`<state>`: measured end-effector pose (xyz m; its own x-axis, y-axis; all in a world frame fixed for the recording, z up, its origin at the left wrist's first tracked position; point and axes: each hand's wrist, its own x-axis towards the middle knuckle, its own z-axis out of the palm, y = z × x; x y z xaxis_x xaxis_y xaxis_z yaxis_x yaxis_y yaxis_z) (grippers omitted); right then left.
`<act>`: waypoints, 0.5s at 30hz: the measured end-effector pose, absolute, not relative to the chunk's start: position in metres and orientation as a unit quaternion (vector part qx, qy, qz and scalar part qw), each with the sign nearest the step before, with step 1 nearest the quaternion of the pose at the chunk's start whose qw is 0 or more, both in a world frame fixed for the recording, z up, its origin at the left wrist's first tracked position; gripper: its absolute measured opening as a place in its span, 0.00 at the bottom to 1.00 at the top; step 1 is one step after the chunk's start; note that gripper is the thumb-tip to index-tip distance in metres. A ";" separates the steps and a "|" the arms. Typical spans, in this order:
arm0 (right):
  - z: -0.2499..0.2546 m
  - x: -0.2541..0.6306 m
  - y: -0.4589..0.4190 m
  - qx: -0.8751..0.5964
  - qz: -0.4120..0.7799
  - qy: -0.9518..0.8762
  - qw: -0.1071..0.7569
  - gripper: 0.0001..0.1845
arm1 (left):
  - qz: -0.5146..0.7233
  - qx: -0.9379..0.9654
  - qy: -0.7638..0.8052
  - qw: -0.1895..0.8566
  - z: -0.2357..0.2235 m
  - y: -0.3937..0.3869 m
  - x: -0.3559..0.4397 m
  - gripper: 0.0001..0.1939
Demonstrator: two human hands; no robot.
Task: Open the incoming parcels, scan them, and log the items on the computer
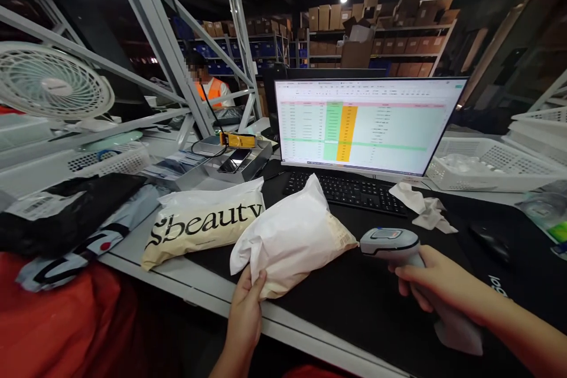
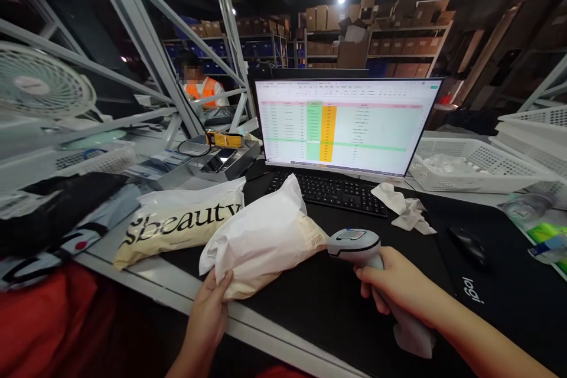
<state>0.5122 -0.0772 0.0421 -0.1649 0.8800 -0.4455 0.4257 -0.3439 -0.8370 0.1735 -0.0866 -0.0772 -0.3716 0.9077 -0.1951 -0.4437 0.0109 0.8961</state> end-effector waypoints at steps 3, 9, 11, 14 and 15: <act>0.041 0.511 -0.076 -0.621 0.540 -0.532 0.198 0.16 | 0.666 0.233 0.490 0.512 -0.081 -0.087 0.172 0.37; 0.044 0.512 -0.080 -0.633 0.522 -0.542 0.182 0.14 | 0.667 0.228 0.485 0.518 -0.082 -0.088 0.173 0.35; 0.047 0.516 -0.083 -0.625 0.527 -0.545 0.188 0.17 | 0.669 0.221 0.480 0.523 -0.081 -0.087 0.174 0.34; 0.046 0.528 -0.089 -0.629 0.520 -0.544 0.194 0.18 | 0.682 0.186 0.465 0.533 -0.076 -0.087 0.175 0.35; 0.043 0.532 -0.092 -0.638 0.512 -0.540 0.198 0.18 | 0.687 0.171 0.457 0.539 -0.074 -0.086 0.176 0.36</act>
<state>0.5324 -0.0923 0.0427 -0.1081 0.8917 -0.4396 0.4865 -0.3382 -0.8056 0.1758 -0.0861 -0.0736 -0.3605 0.8963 -0.2580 -0.5838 -0.0011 0.8119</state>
